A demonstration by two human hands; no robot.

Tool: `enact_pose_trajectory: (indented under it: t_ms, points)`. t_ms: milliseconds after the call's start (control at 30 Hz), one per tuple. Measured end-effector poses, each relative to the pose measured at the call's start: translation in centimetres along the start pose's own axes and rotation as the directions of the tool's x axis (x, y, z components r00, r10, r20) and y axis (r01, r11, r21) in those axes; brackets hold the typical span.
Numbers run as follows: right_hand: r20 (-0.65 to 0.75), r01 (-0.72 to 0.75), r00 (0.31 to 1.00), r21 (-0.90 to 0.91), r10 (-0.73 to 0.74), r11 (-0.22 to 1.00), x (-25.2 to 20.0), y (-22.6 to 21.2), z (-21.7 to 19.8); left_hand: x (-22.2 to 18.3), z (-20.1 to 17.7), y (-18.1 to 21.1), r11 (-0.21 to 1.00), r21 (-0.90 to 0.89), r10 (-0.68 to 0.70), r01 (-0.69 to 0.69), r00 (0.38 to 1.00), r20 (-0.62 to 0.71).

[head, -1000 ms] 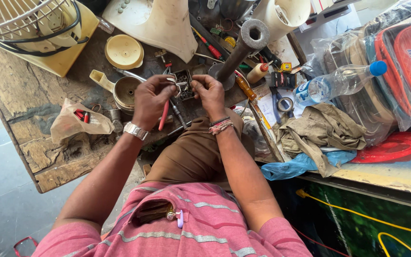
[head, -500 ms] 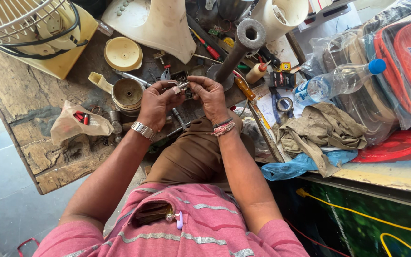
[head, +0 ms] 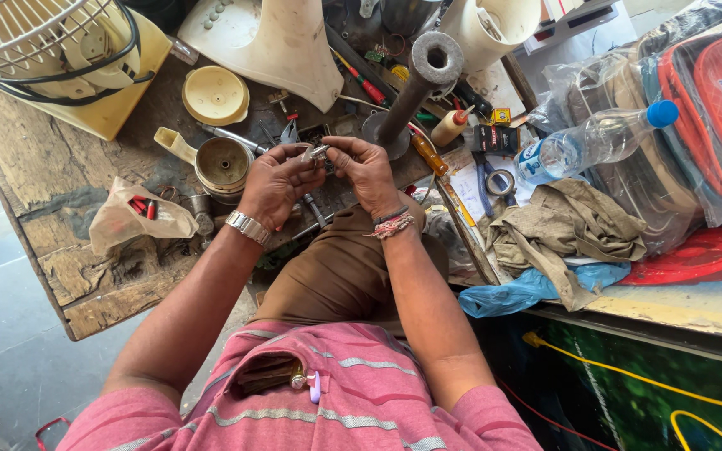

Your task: The person uses pliers to manipulate a small metal component, wipes it with a cloth, and repeatedly inserts and removes it from a cylindrical metal container. The person also picks up and handles a small screw and a bottle of adhesive.

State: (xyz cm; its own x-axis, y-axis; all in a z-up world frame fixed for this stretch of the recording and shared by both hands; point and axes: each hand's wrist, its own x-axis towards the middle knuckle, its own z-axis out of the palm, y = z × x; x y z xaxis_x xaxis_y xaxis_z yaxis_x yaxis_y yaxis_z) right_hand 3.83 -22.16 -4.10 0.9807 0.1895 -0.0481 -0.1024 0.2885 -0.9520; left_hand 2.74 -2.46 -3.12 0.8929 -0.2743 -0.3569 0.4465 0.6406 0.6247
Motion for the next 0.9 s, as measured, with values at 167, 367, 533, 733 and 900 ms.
enact_pose_trajectory:
  t_ms: [167, 367, 533, 733, 900]
  points:
    - [0.121, 0.071, 0.991, -0.061, -0.063, 0.996, 0.0, -0.2, -0.3, -0.9, -0.3, 0.9, 0.989, -0.062, -0.126, 0.131, 0.989, 0.078]
    - [0.075, 0.075, 0.995, -0.079, -0.069, 0.994, -0.5, -2.1, 1.1, -2.7, 1.5, 3.1, 0.997, -0.057, 0.047, -0.044, 0.997, 0.056]
    - [0.203, 0.362, 0.927, -0.709, -0.317, 0.606, -1.1, -2.3, 7.3, -5.3, 0.6, 8.2, 0.817, 0.290, 0.502, -0.499, 0.862, 0.069]
    - [0.504, 0.628, 0.750, -0.745, -0.428, 0.223, 0.2, -0.5, 14.8, -8.4, -0.6, 11.5, 0.710, 0.362, 0.634, -0.604, 0.772, 0.044]
    - [-0.113, -0.123, 0.991, -0.462, 0.079, 0.878, 1.7, -2.0, 14.8, -10.6, -0.3, 11.1, 0.503, 0.635, 0.718, -0.586, 0.692, 0.070]
